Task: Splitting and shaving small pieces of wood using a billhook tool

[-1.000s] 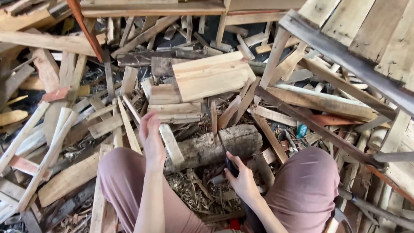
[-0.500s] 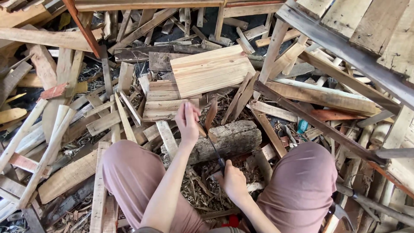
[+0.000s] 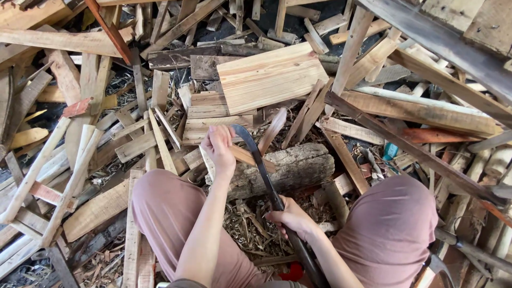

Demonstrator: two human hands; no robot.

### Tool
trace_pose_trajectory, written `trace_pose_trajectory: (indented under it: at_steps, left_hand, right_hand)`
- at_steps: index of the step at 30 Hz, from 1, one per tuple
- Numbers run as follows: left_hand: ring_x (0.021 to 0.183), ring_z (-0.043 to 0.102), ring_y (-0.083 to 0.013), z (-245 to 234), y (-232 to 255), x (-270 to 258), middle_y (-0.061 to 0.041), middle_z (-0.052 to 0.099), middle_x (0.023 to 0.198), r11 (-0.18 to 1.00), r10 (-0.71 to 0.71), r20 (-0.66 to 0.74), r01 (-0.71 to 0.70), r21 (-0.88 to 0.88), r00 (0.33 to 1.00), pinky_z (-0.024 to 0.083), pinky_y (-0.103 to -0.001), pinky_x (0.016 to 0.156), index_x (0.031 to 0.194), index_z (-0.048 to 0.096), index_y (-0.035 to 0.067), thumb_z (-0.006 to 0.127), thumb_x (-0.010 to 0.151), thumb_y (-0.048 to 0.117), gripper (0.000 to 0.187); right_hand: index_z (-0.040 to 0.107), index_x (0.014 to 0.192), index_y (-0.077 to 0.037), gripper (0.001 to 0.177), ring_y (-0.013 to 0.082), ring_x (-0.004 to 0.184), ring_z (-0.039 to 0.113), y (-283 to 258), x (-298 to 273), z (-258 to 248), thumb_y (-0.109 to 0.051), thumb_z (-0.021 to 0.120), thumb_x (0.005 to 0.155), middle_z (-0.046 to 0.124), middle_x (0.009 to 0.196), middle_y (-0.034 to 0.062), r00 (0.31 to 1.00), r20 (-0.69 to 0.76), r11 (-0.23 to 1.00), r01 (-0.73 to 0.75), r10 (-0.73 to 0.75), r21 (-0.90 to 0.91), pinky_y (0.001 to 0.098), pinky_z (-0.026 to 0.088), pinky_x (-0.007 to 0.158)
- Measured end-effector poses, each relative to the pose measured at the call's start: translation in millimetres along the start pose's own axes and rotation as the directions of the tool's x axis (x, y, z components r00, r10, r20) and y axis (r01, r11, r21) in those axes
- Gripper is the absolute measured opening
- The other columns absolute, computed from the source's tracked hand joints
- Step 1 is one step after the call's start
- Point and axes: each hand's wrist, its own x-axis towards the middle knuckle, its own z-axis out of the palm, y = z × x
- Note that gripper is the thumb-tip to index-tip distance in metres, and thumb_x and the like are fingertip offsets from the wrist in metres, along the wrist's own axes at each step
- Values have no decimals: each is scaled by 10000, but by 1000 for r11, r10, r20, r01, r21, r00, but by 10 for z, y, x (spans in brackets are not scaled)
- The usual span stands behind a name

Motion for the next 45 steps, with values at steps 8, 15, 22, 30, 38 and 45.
trace_pose_trajectory:
  at_steps: [8,15,22,30,38,45]
  left_hand:
    - [743,398,-136,410,-79,-47,-1,435,819,914,163,-5,-149,377,987,371,-303,749,889,467,126,309,1092,338,334]
    - [1099,455,-242,905,310,-62,-65,478,921,855,153,124,-194,481,980,333,-370,965,827,439,106,295,1092,292,354]
    - [1110,502,-249,926,241,-104,-68,490,923,914,92,196,-161,373,976,382,-387,979,833,462,107,291,1097,307,373]
    - [1131,394,-240,1139,262,-233,-75,497,1085,851,161,248,-262,456,955,294,-372,986,913,486,67,345,1096,204,268]
    - [1239,444,-265,1123,59,-260,-65,517,1110,882,139,198,-212,420,970,339,-443,1081,948,522,110,337,1063,259,264]
    - [1251,432,-247,1033,248,-224,-58,488,961,888,109,241,-204,413,964,336,-372,1007,968,495,85,301,1071,217,257]
  right_hand:
    - [580,1016,-62,123,153,416,569,-488,-588,372,-146,645,953,600,628,32,907,-378,756,-116,-183,-644,280,505,391]
    - [539,1155,20,400,445,792,736,536,60,-148,-197,673,848,728,871,233,829,-413,447,-228,-377,-865,530,608,679]
    - [533,889,8,171,161,310,450,287,-183,-302,16,704,895,549,495,73,993,-111,997,32,-40,-74,281,348,286]
    - [665,981,-52,116,151,344,508,-662,-884,175,-155,700,939,617,580,39,875,-471,891,-121,-112,-437,291,434,332]
    - [616,989,-33,115,199,597,703,153,7,-146,-126,656,934,700,749,87,874,-483,677,-326,-50,-660,339,628,582]
    - [599,912,58,102,158,307,439,246,-72,-401,-3,679,931,513,529,65,997,-59,993,-44,51,107,300,347,267]
